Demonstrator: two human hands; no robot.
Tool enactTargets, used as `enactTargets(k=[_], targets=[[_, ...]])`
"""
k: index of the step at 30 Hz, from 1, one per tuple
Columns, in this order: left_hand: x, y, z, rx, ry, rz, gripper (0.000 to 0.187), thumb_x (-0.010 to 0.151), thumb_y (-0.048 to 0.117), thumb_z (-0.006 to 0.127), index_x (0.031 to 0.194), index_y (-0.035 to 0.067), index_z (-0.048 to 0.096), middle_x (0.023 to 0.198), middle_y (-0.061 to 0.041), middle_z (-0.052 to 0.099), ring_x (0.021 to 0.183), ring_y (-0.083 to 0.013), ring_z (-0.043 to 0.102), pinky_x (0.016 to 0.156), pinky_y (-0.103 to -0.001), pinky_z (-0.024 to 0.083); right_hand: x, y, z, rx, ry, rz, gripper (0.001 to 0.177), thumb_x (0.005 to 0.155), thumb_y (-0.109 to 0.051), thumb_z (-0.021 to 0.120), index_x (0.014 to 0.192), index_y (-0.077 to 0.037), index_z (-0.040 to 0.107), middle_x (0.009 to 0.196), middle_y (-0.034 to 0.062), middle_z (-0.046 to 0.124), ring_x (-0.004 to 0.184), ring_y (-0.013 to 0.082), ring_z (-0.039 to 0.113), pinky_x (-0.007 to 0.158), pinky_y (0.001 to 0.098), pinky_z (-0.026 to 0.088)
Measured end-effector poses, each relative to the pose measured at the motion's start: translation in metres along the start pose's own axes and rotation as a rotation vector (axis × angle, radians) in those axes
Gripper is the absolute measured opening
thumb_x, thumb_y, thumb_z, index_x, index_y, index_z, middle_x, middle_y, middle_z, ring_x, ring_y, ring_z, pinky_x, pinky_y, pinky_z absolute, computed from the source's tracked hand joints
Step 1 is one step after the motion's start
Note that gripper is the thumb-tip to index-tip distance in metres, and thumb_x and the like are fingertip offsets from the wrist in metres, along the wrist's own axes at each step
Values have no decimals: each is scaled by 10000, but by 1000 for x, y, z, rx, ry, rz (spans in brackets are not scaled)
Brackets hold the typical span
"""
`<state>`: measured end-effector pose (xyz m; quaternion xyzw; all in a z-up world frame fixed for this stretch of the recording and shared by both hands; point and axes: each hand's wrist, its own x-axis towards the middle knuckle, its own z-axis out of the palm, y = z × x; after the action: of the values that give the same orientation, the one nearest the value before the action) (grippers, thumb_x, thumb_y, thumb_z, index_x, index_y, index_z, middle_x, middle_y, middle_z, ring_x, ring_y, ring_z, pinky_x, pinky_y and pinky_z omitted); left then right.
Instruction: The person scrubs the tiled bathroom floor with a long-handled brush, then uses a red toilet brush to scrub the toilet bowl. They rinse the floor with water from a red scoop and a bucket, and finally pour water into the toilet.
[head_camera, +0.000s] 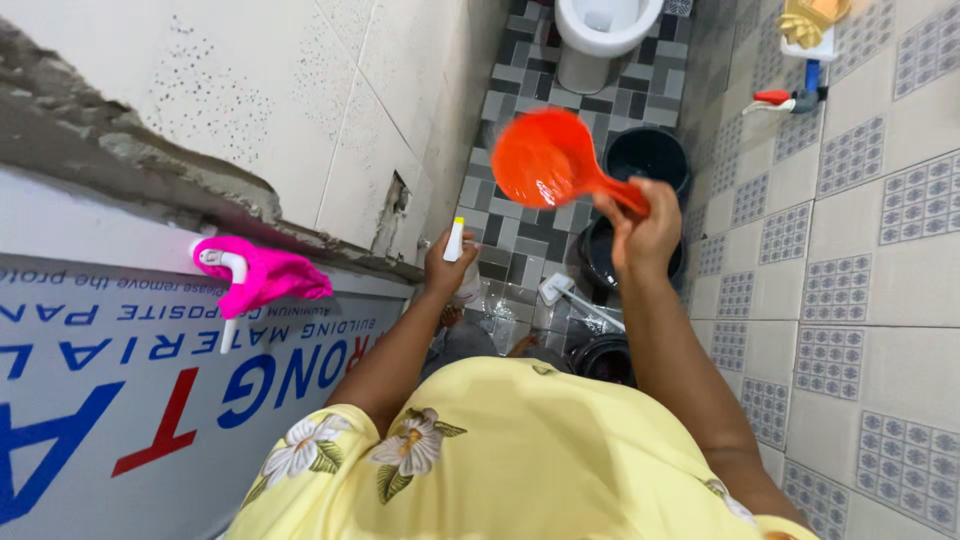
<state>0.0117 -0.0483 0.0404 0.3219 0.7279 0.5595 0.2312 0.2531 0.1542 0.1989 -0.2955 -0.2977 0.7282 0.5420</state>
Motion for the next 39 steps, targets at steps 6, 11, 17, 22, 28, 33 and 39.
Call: enactTargets(k=[6, 11, 17, 22, 28, 33, 39], targets=[[-8, 23, -8, -166, 29, 18, 298, 868, 131, 811, 1133, 50, 699, 978, -39, 758, 896, -111, 723, 820, -276, 564, 44, -34, 96, 348, -45, 188, 245, 960, -161, 639, 1050, 63, 601, 1088, 230, 670, 982, 432, 739, 914, 504, 617], [-26, 20, -24, -228, 29, -15, 288, 884, 102, 799, 1145, 34, 699, 1024, -75, 749, 918, -120, 705, 842, -280, 559, 51, -15, 15, 159, -56, 84, 334, 1028, -244, 630, 1183, 51, 640, 1141, 246, 705, 993, 379, 727, 902, 430, 634], [-29, 13, -37, -165, 16, -9, 274, 882, 79, 782, 1129, 38, 670, 1119, -76, 750, 931, -122, 717, 856, -291, 568, 19, 0, -156, -113, 220, -93, 204, 1048, -222, 568, 1097, -25, 579, 1044, 167, 679, 768, 355, 727, 689, 450, 649], [-25, 10, -33, -171, 17, -13, 259, 895, 81, 779, 1120, 36, 659, 1112, -67, 749, 918, -119, 719, 848, -289, 580, -24, -40, -242, -472, 382, -231, 205, 1118, -179, 541, 1029, 4, 566, 888, 183, 659, 621, 274, 666, 536, 343, 570], [-20, 13, -22, -217, -36, 8, 265, 914, 76, 772, 1141, 36, 641, 1149, -59, 730, 930, -115, 715, 857, -284, 570, -24, -18, -195, -725, 281, -298, 77, 1011, -39, 587, 949, -2, 560, 830, 116, 625, 596, 178, 651, 495, 301, 549], [-23, 28, -10, -186, -50, -1, 272, 910, 80, 779, 1145, 37, 649, 1134, -54, 732, 953, -115, 726, 871, -288, 577, 13, 28, -112, -366, 188, -157, 117, 1009, -107, 617, 996, 3, 578, 1001, 172, 697, 692, 234, 684, 628, 352, 628], [-25, 33, -11, -176, -61, 49, 263, 919, 61, 776, 1149, 34, 650, 1141, -74, 731, 999, -139, 713, 899, -297, 575, 26, 31, -119, 193, 247, 213, 292, 991, -262, 574, 1025, 27, 588, 1106, 262, 666, 1043, 382, 697, 823, 543, 685]])
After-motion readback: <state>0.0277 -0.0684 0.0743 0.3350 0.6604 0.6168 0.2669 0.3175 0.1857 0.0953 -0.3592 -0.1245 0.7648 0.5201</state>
